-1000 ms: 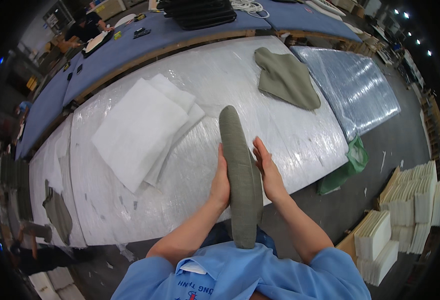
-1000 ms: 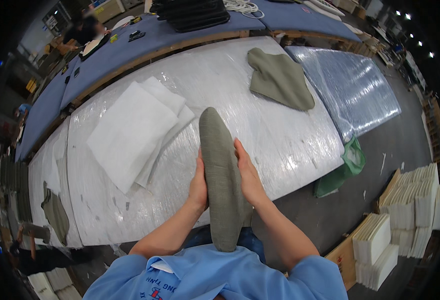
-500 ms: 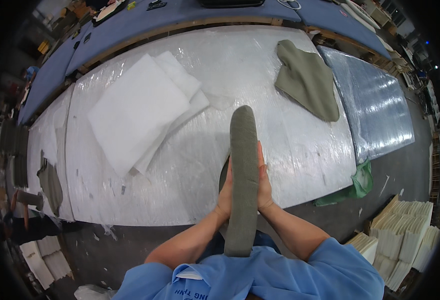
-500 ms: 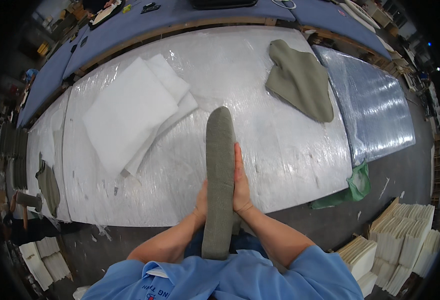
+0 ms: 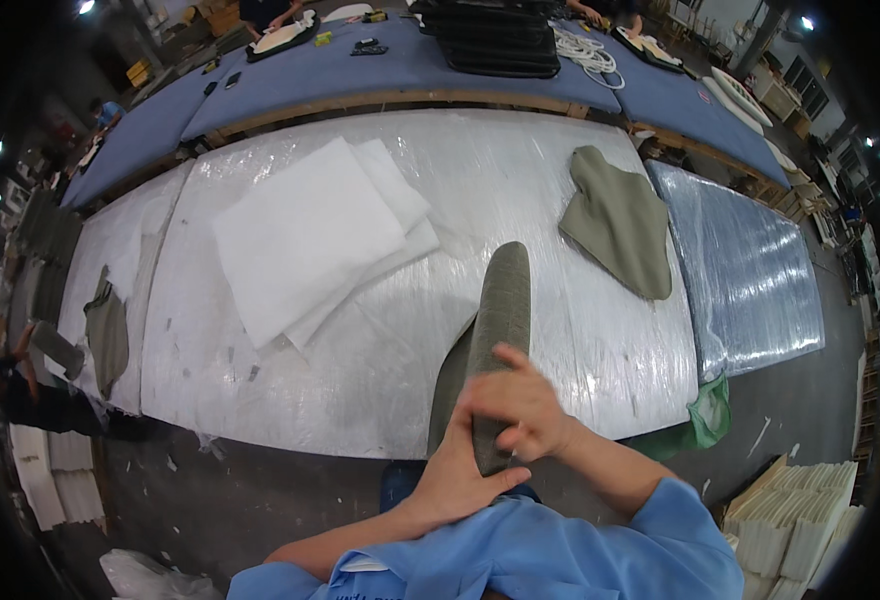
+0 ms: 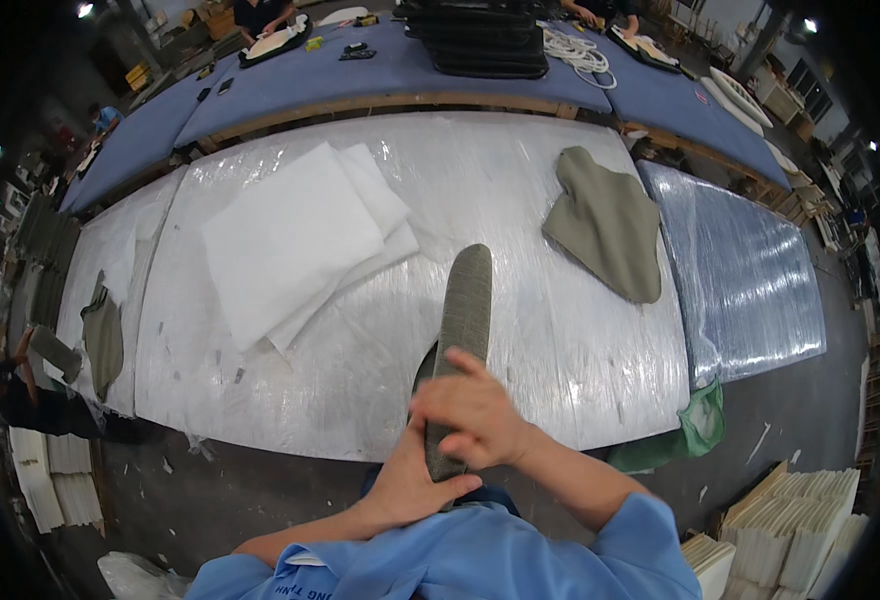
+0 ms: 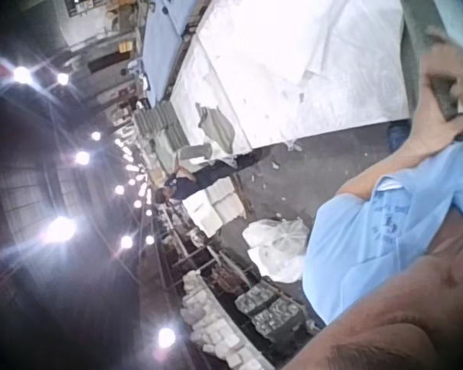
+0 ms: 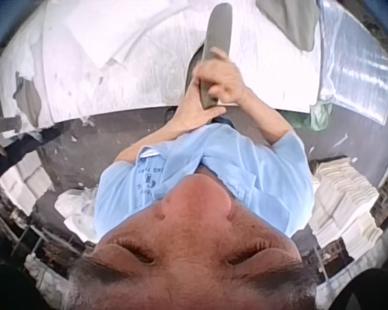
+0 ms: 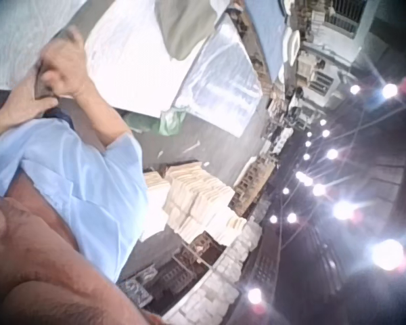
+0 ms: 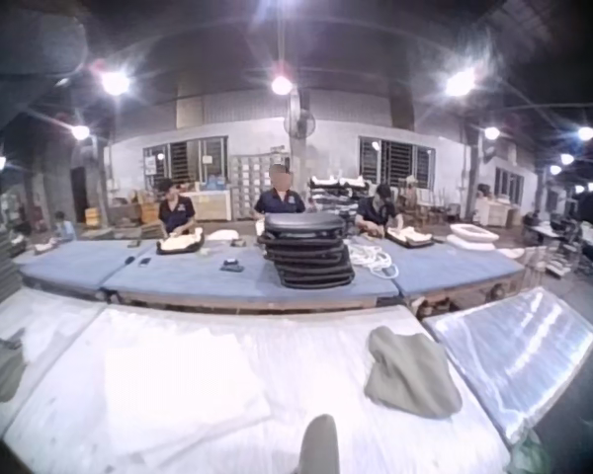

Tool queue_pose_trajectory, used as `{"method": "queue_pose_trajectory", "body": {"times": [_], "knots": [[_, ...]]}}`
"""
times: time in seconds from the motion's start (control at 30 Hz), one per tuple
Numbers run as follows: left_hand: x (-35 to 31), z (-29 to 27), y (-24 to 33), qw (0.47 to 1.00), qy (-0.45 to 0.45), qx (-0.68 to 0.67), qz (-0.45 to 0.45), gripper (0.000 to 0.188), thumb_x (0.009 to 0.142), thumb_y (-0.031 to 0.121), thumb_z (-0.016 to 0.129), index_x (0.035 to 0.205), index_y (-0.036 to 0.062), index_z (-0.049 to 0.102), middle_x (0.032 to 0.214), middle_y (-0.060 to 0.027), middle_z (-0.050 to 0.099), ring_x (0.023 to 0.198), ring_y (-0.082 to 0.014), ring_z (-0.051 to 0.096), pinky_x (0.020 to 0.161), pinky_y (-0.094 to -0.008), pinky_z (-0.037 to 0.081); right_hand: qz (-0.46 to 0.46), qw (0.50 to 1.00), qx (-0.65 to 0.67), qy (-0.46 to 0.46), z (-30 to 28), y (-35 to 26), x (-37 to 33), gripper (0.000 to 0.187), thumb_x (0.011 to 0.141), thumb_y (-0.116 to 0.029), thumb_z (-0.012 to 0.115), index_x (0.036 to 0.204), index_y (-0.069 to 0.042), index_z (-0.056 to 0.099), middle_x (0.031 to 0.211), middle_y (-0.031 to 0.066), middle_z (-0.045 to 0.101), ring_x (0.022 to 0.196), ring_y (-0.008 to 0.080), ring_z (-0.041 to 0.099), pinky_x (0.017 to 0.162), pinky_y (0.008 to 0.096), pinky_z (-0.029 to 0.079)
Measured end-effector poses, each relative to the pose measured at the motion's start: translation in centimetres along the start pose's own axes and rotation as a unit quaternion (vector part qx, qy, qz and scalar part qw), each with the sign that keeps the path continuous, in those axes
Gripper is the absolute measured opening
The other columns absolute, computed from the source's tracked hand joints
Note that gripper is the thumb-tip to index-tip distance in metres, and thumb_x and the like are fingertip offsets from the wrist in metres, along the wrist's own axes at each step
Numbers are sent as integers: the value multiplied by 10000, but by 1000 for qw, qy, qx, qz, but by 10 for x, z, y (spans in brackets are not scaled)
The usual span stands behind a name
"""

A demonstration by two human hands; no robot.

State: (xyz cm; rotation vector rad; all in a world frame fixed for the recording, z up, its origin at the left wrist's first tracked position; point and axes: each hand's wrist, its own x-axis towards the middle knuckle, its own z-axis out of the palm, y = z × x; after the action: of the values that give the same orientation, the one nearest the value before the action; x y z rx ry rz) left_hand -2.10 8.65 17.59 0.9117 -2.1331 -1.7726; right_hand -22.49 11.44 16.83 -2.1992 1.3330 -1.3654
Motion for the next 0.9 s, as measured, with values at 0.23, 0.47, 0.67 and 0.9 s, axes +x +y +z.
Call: {"method": "queue_pose_trajectory", "body": {"times": [0.23,0.47,0.67,0.9], "knots": [[-10,6,1,998,45,34,-11,1041,829,267,773,1570,-67,125,1474,-329,426,1352,-434,501,1096,-447,439,-171,978,-58,-107,1,51,33,411,898,-453,593,975,-65,705,931,107,683,950,273,669,1056,502,445],[-12,-20,2,997,41,55,-34,1009,811,262,751,1567,-65,168,1345,-366,542,1246,-471,578,1061,-471,465,-124,980,-115,-105,-7,67,70,286,906,-320,564,949,-79,712,907,68,689,892,275,648,1041,483,436],[-27,-85,28,980,-44,196,-8,862,805,256,756,1533,33,352,1340,-256,589,1208,-413,611,1023,-439,498,-28,979,-193,-53,-32,45,55,236,956,-278,587,935,-89,727,859,50,700,906,255,651,919,418,448],[-73,-45,-3,927,144,339,71,666,756,283,820,1329,45,580,1152,-189,688,1011,-365,695,863,-432,564,-10,969,-246,-4,-53,42,6,241,924,-268,584,963,-70,717,864,82,686,827,302,653,838,422,473]]}}
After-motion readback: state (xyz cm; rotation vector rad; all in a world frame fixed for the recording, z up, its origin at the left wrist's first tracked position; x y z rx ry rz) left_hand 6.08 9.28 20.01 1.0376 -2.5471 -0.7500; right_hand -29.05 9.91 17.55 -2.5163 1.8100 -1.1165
